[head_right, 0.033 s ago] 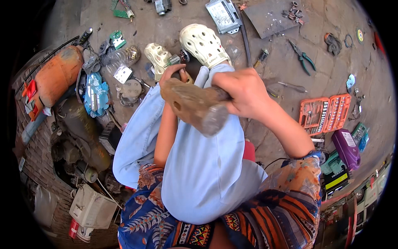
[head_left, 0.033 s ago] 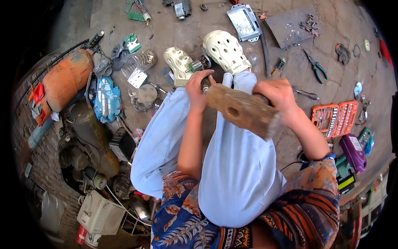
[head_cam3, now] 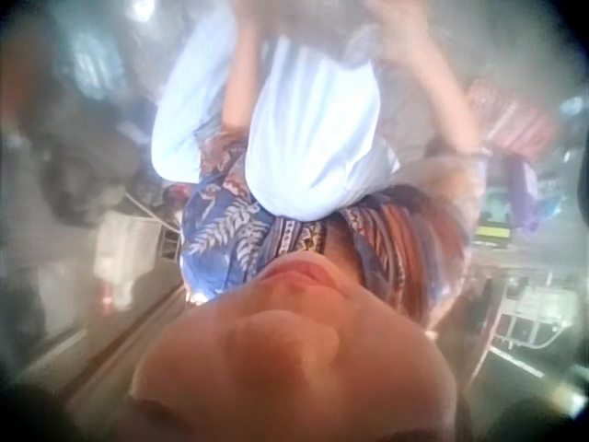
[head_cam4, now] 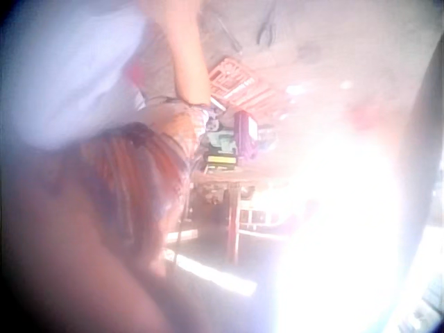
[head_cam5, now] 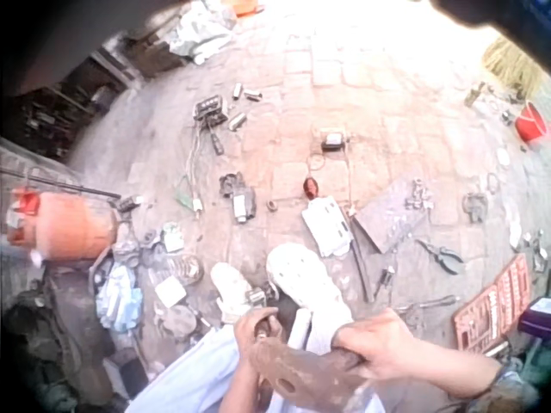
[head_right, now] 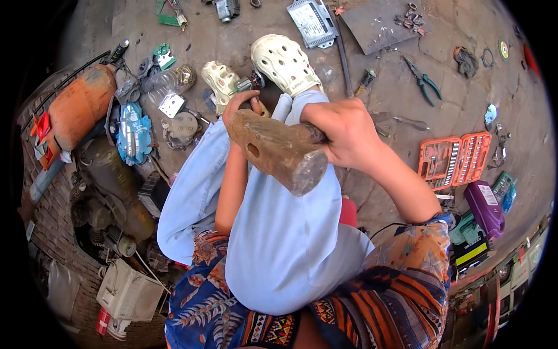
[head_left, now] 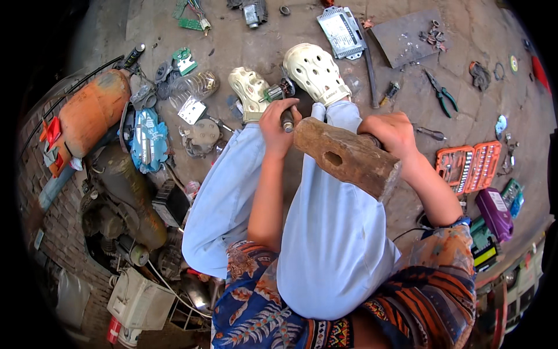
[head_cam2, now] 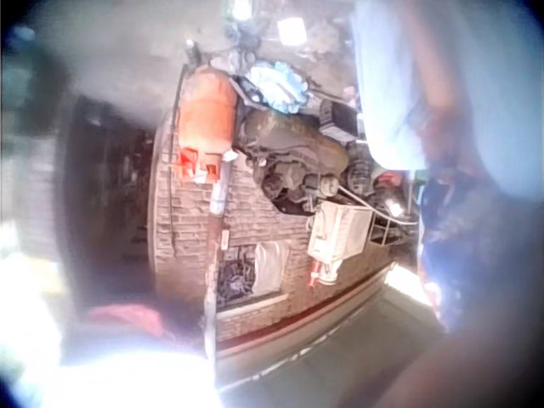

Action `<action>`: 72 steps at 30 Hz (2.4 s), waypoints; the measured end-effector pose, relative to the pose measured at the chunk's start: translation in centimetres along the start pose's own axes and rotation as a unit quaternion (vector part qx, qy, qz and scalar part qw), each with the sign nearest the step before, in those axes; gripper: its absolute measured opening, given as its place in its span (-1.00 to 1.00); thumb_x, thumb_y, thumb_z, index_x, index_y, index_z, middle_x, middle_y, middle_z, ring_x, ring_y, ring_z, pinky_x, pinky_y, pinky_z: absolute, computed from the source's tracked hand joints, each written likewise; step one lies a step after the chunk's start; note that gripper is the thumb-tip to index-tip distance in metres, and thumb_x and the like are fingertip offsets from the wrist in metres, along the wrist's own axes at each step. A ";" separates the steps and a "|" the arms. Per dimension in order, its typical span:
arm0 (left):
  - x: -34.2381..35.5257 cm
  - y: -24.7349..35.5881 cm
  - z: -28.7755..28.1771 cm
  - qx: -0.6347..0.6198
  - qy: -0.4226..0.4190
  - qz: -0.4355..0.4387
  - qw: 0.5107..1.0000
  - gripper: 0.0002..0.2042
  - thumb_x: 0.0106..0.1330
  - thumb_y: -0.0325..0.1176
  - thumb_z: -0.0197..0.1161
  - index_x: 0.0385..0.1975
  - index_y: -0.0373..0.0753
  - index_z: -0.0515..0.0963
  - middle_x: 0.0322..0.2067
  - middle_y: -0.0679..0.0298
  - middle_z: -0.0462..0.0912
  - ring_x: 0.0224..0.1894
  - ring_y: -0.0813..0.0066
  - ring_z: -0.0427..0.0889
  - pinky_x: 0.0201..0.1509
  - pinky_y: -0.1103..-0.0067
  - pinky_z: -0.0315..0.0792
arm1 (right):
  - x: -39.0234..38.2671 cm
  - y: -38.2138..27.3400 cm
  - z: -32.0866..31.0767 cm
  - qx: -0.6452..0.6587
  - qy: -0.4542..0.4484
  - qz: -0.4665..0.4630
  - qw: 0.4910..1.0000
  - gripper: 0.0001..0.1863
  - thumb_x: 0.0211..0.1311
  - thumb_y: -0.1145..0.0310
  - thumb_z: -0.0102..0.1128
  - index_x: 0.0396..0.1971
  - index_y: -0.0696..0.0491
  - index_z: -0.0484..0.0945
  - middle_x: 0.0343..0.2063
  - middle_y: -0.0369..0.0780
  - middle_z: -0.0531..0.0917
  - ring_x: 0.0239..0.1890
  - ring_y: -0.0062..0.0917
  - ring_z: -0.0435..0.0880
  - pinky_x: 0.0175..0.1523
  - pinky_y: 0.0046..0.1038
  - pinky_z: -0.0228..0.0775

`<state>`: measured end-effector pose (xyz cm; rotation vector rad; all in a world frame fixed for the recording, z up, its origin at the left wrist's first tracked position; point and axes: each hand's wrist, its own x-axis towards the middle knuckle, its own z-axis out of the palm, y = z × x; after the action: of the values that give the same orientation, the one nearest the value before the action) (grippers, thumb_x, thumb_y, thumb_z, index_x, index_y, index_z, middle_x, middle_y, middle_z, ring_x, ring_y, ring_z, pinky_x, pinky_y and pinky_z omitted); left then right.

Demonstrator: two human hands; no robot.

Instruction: The person sits on the floor and uses a hammer to repeatedly strike a small cylindrical electronic component held in the left hand. The person continues striking the component throughout the clip, occasionally adjusting its position.

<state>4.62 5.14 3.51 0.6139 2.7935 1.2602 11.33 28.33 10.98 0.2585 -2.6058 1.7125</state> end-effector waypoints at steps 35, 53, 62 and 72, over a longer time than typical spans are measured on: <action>1.3 -1.5 -1.1 -0.202 0.094 -0.135 0.966 -0.91 0.29 -0.56 0.08 -0.26 -0.40 0.46 -0.46 0.24 0.51 -0.38 0.53 0.49 -0.23 0.62 0.40 | -6.0 1.0 0.7 0.103 0.161 0.202 0.961 -0.75 -0.05 0.53 0.13 -0.29 0.20 0.56 -0.57 -0.07 0.57 -0.52 -0.21 0.61 -0.37 -0.42 0.42; 2.1 -0.6 -0.3 -0.162 0.087 -0.146 0.972 -0.91 0.18 -0.58 0.16 -0.33 -0.36 0.53 -0.41 0.28 0.57 -0.36 0.58 0.53 -0.21 0.63 0.43 | -5.6 1.1 1.1 0.107 0.188 0.203 0.955 -0.79 -0.01 0.43 0.21 -0.33 0.19 0.57 -0.57 -0.09 0.59 -0.53 -0.24 0.60 -0.37 -0.43 0.42; 3.4 -0.2 -0.1 -0.132 0.082 -0.167 0.974 -0.93 0.18 -0.55 0.16 -0.36 -0.37 0.53 -0.46 0.28 0.56 -0.41 0.58 0.53 -0.26 0.64 0.45 | -5.5 1.1 1.0 0.101 0.200 0.202 0.953 -0.77 -0.01 0.45 0.25 -0.31 0.18 0.58 -0.57 -0.11 0.60 -0.53 -0.32 0.61 -0.37 -0.45 0.42; 2.8 -1.1 0.5 -0.120 0.101 -0.130 0.979 -0.92 0.17 -0.55 0.17 -0.36 -0.36 0.53 -0.44 0.27 0.57 -0.41 0.58 0.53 -0.26 0.63 0.45 | -5.3 1.1 1.1 0.098 0.188 0.211 0.954 -0.78 0.03 0.40 0.24 -0.33 0.20 0.57 -0.60 -0.10 0.58 -0.57 -0.33 0.58 -0.40 -0.44 0.40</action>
<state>1.70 5.79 2.79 0.1100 2.6899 1.6441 16.43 28.43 8.96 -0.6093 -2.3218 1.9022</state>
